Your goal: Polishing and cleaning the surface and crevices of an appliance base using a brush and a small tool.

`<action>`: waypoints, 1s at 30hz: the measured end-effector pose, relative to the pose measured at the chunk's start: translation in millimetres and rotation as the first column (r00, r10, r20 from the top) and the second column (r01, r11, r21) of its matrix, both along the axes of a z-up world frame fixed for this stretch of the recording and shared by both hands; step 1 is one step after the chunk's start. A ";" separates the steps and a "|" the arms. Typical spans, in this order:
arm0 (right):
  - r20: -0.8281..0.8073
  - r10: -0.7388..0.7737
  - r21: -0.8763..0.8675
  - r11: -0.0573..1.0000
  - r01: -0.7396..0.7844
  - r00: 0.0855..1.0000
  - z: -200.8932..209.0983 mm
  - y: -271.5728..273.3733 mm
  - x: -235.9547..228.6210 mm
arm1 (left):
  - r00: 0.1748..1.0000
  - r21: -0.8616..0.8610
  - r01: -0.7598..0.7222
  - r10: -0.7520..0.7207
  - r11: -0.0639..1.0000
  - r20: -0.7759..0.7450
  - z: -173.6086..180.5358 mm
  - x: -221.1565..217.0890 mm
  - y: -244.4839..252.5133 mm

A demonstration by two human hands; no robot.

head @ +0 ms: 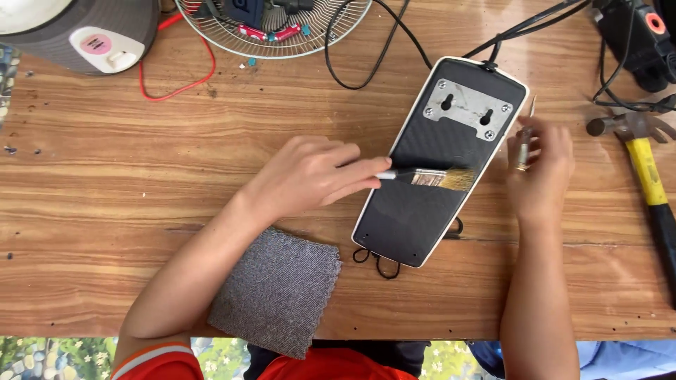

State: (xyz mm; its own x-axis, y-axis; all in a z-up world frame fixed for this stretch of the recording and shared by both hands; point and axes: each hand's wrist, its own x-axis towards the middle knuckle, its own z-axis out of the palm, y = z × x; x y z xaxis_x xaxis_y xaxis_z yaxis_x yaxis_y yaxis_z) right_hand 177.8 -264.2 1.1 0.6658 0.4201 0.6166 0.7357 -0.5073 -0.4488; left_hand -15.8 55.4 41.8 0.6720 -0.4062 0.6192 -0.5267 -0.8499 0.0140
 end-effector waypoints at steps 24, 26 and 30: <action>0.154 0.413 0.375 0.816 -0.440 0.897 16.4 72.8 -116.9 | 0.998 -0.397 -0.044 0.024 0.917 -0.056 36.7 -38.2 -90.2; 0.204 0.457 0.648 0.600 -0.469 0.866 18.4 73.8 -110.7 | 0.961 -0.696 0.182 0.023 0.695 0.274 79.6 -57.7 -81.1; 0.171 0.467 0.727 0.534 -0.431 0.868 -12.3 32.8 -64.4 | 0.966 -0.754 0.237 -0.062 0.613 0.253 147.2 -101.9 -52.2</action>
State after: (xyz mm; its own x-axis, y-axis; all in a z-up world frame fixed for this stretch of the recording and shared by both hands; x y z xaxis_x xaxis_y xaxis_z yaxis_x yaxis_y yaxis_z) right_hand 113.4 -231.4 -11.3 0.5494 0.1005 0.8295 0.7456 0.3890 -0.5411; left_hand -117.7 3.1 189.1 0.4856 0.1970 0.8517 -0.7114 -0.4771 0.5160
